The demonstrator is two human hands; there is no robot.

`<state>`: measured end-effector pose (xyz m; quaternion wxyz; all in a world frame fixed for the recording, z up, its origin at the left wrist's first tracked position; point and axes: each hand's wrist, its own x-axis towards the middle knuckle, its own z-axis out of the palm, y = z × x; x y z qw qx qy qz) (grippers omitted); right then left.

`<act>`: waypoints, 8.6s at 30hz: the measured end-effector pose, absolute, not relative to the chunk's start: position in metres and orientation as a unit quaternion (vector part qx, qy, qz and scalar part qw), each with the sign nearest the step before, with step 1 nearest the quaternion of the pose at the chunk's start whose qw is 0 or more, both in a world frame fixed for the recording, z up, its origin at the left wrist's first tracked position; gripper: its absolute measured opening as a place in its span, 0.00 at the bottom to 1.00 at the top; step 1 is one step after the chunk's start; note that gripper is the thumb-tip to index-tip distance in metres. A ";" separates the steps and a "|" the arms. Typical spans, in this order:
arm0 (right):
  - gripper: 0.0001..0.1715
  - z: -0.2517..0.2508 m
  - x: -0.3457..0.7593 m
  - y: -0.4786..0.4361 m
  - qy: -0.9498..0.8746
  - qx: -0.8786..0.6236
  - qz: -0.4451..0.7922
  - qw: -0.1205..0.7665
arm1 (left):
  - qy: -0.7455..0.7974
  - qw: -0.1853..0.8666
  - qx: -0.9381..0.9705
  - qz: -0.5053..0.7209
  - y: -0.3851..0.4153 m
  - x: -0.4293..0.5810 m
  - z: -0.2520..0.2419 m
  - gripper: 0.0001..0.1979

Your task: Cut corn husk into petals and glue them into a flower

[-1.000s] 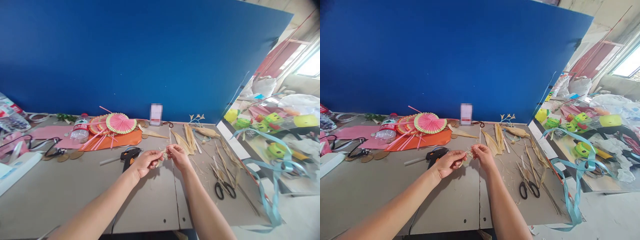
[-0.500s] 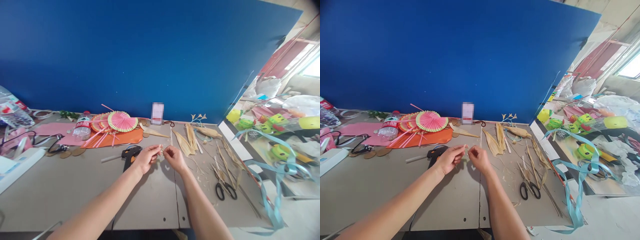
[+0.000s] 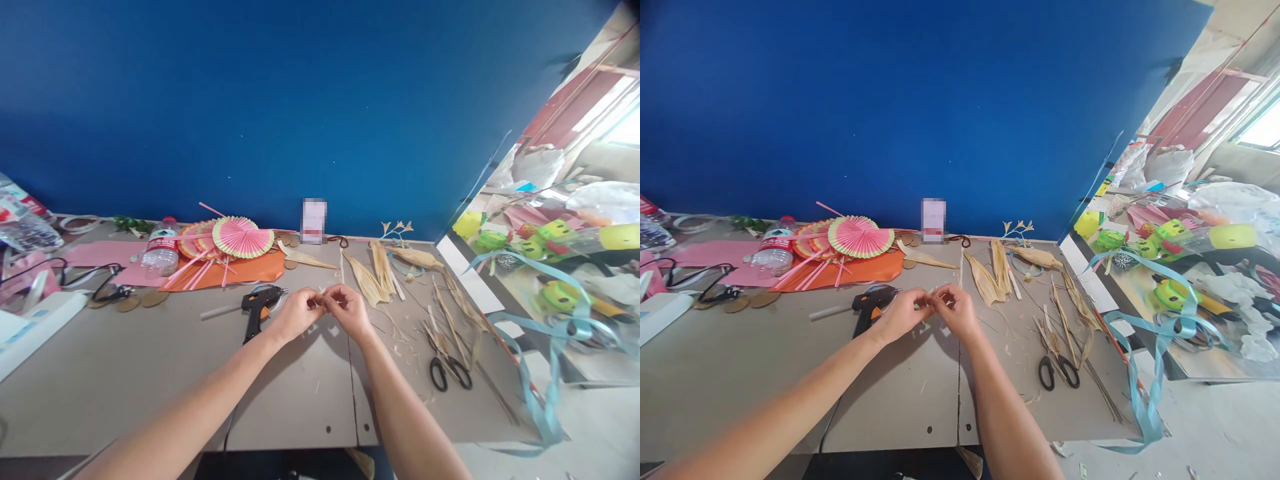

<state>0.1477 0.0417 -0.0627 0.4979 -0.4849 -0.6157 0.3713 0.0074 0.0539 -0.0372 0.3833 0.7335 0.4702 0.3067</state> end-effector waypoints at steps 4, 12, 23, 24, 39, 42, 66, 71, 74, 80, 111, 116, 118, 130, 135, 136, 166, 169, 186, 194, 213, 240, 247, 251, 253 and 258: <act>0.04 -0.065 0.147 0.041 -0.620 -0.493 0.356 0.495 | 0.474 0.415 0.723 0.284 0.051 0.011 -0.034 0.07; 0.03 -0.059 0.146 0.037 -0.646 -0.487 0.317 0.496 | 0.479 0.444 0.682 0.327 0.055 0.011 -0.042 0.08; 0.05 -0.058 0.147 0.036 -0.646 -0.490 0.316 0.492 | 0.392 0.271 0.805 0.353 0.051 0.007 -0.043 0.17; 0.05 -0.058 0.147 0.036 -0.644 -0.490 0.318 0.494 | 0.398 0.260 0.807 0.349 0.051 0.007 -0.043 0.15; 0.06 -0.074 0.144 0.042 -0.563 -0.506 0.379 0.533 | 0.445 0.162 0.819 0.323 0.059 0.005 -0.051 0.05; 0.05 -0.073 0.145 0.043 -0.546 -0.503 0.403 0.535 | 0.440 0.168 0.825 0.312 0.058 0.006 -0.048 0.06; 0.07 -0.062 0.149 0.043 -0.367 -0.449 0.676 0.454 | 0.407 0.454 0.707 0.359 0.054 0.006 -0.046 0.07; 0.07 -0.063 0.150 0.043 -0.365 -0.448 0.695 0.427 | 0.436 0.398 0.719 0.366 0.052 0.008 -0.043 0.05; 0.08 -0.062 0.151 0.043 -0.370 -0.446 0.702 0.415 | 0.418 0.365 0.746 0.368 0.052 0.006 -0.042 0.06; 0.09 -0.059 0.150 0.040 -0.398 -0.448 0.683 0.419 | 0.409 0.301 0.788 0.347 0.054 0.002 -0.046 0.05; 0.07 -0.061 0.141 0.037 -0.515 -0.493 0.472 0.519 | 0.390 0.788 0.306 0.365 0.057 0.004 -0.045 0.06; 0.05 -0.061 0.138 0.035 -0.535 -0.505 0.429 0.524 | 0.409 0.739 0.364 0.391 0.056 0.005 -0.047 0.11; 0.06 -0.061 0.139 0.036 -0.516 -0.507 0.437 0.535 | 0.411 0.722 0.396 0.391 0.056 0.004 -0.048 0.12; 0.03 -0.062 0.145 0.040 -0.419 -0.478 0.528 0.563 | 0.471 0.584 0.523 0.405 0.052 -0.001 -0.041 0.14; 0.03 -0.064 0.148 0.042 -0.392 -0.469 0.543 0.576 | 0.478 0.578 0.517 0.412 0.051 -0.003 -0.041 0.14; 0.02 -0.064 0.148 0.042 -0.392 -0.466 0.545 0.576 | 0.478 0.578 0.518 0.411 0.051 -0.004 -0.040 0.13; 0.08 -0.056 0.143 0.038 -0.570 -0.488 0.413 0.517 | 0.452 0.661 0.476 0.364 0.057 -0.003 -0.037 0.15; 0.05 -0.059 0.141 0.039 -0.574 -0.513 0.403 0.496 | 0.455 0.673 0.457 0.361 0.057 -0.004 -0.035 0.18; 0.05 -0.061 0.141 0.040 -0.552 -0.528 0.430 0.481 | 0.468 0.595 0.523 0.392 0.055 -0.001 -0.043 0.10; 0.05 -0.059 0.147 0.041 -0.544 -0.524 0.438 0.488 | 0.438 0.716 0.414 0.352 0.058 -0.003 -0.040 0.14; 0.04 -0.058 0.148 0.040 -0.517 -0.521 0.476 0.484 | 0.482 0.602 0.488 0.409 0.052 0.002 -0.039 0.17; 0.04 -0.062 0.145 0.040 -0.491 -0.506 0.532 0.469 | 0.447 0.409 0.727 0.324 0.053 -0.004 -0.033 0.07; 0.04 -0.062 0.146 0.040 -0.488 -0.504 0.525 0.482 | 0.431 0.592 0.600 0.320 0.058 -0.006 -0.036 0.11; 0.04 -0.063 0.149 0.042 -0.483 -0.510 0.519 0.488 | 0.436 0.619 0.575 0.310 0.057 -0.005 -0.034 0.14; 0.04 -0.062 0.150 0.042 -0.484 -0.513 0.516 0.487 | 0.451 0.570 0.617 0.302 0.056 -0.004 -0.031 0.13; 0.04 -0.060 0.147 0.041 -0.501 -0.517 0.506 0.475 | 0.487 0.426 0.708 0.282 0.055 -0.002 -0.027 0.08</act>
